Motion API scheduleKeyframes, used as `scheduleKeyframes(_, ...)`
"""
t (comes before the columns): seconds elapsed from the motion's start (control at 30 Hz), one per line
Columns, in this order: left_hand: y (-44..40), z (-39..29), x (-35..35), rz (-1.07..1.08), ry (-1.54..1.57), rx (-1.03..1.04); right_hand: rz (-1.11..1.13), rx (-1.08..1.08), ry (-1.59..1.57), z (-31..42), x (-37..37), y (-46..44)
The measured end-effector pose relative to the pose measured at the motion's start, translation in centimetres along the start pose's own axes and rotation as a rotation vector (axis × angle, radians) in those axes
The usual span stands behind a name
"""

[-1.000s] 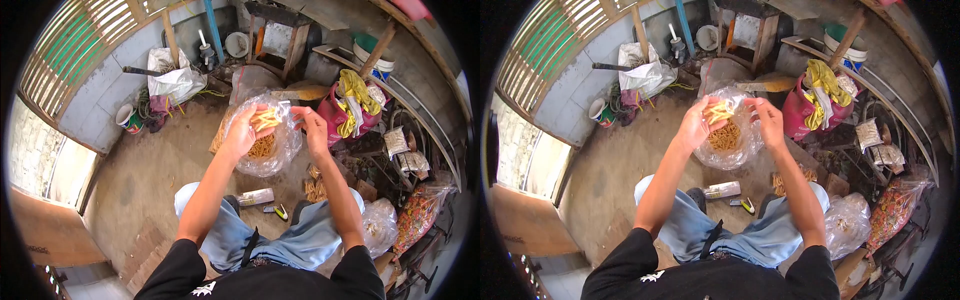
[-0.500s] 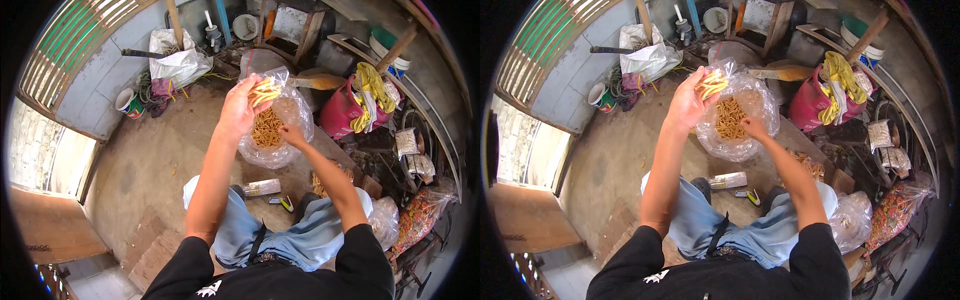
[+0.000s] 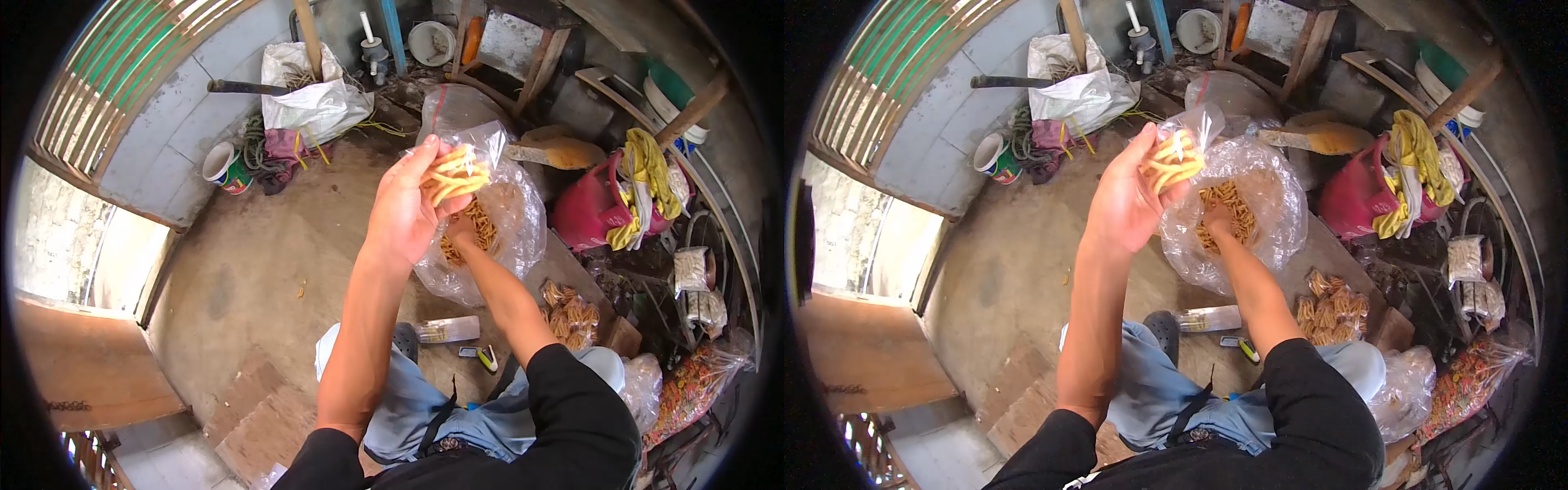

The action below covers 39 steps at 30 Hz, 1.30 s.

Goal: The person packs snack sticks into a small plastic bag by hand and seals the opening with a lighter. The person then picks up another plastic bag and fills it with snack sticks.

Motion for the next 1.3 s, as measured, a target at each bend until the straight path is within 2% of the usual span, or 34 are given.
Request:
scheduleKeyframes(0.13,0.2,-0.5,-0.3,-0.018,-0.006,0.013,-0.065,0.073,-0.130,-0.7,1.8,-1.3)
scheduleKeyframes(0.23,0.0,-0.5,-0.4,-0.009,0.005,0.026,-0.037,0.047,-0.225,-2.3,2.6,-2.4)
scheduleKeyframes(0.37,0.2,-0.4,-0.2,-0.001,0.007,0.028,0.052,0.089,-0.066,-1.5,0.0,-1.3)
scheduleKeyframes(0.43,0.3,-0.3,0.0,0.022,-0.002,0.037,0.281,0.202,-0.439,-2.5,0.4,-1.2)
scheduleKeyframes(0.57,0.6,-0.4,0.5,-0.014,0.038,0.035,0.191,0.160,-0.501,1.7,-5.1,1.1)
scheduleKeyframes(0.67,1.1,-0.2,0.6,0.000,0.027,0.012,0.310,0.061,-0.491,4.6,-8.8,0.2)
scheduleKeyframes(0.73,1.7,-0.3,0.7,-0.012,0.032,0.026,0.437,-0.044,-0.328,5.5,-10.2,-0.4)
scheduleKeyframes(0.83,2.5,-0.3,0.6,0.030,0.027,0.063,0.391,-0.084,-0.221,5.0,-11.1,0.1)
scheduleKeyframes(0.87,2.4,-0.2,0.5,0.016,0.024,0.061,0.350,-0.207,-0.039,5.1,-10.8,0.2)
scheduleKeyframes(0.9,2.4,-0.3,0.5,0.023,0.018,0.065,0.344,-0.213,-0.044,4.3,-10.0,-0.1)
scheduleKeyframes(0.97,2.5,-0.4,0.4,0.004,0.063,0.051,0.366,-0.337,0.258,2.7,-7.8,-0.2)
scheduleKeyframes(1.0,2.6,-0.5,0.5,0.005,0.062,0.057,0.389,-0.348,0.232,1.5,-6.7,-0.5)
scheduleKeyframes(1.03,2.8,-0.6,0.6,-0.004,0.052,0.053,0.388,-0.354,0.232,1.9,-6.2,-0.1)
scheduleKeyframes(1.1,3.0,-0.7,0.4,-0.015,0.039,0.051,0.326,-0.102,0.212,1.2,-4.8,0.2)
scheduleKeyframes(1.23,2.9,-1.1,0.1,-0.025,0.047,0.041,0.189,-0.070,0.111,0.7,-2.7,-1.0)
scheduleKeyframes(1.3,2.9,-1.2,0.0,0.018,0.016,0.041,0.230,-0.007,0.088,0.7,-1.3,-2.0)
Point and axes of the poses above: each hand's wrist, its own y-axis away from the middle knuckle, its own x-axis out of the palm, z = x × y, the point moved 4 cm from there along -y, towards the middle knuckle, and after that the axes turned 9 degrees about -y, right-handed, at the moved point
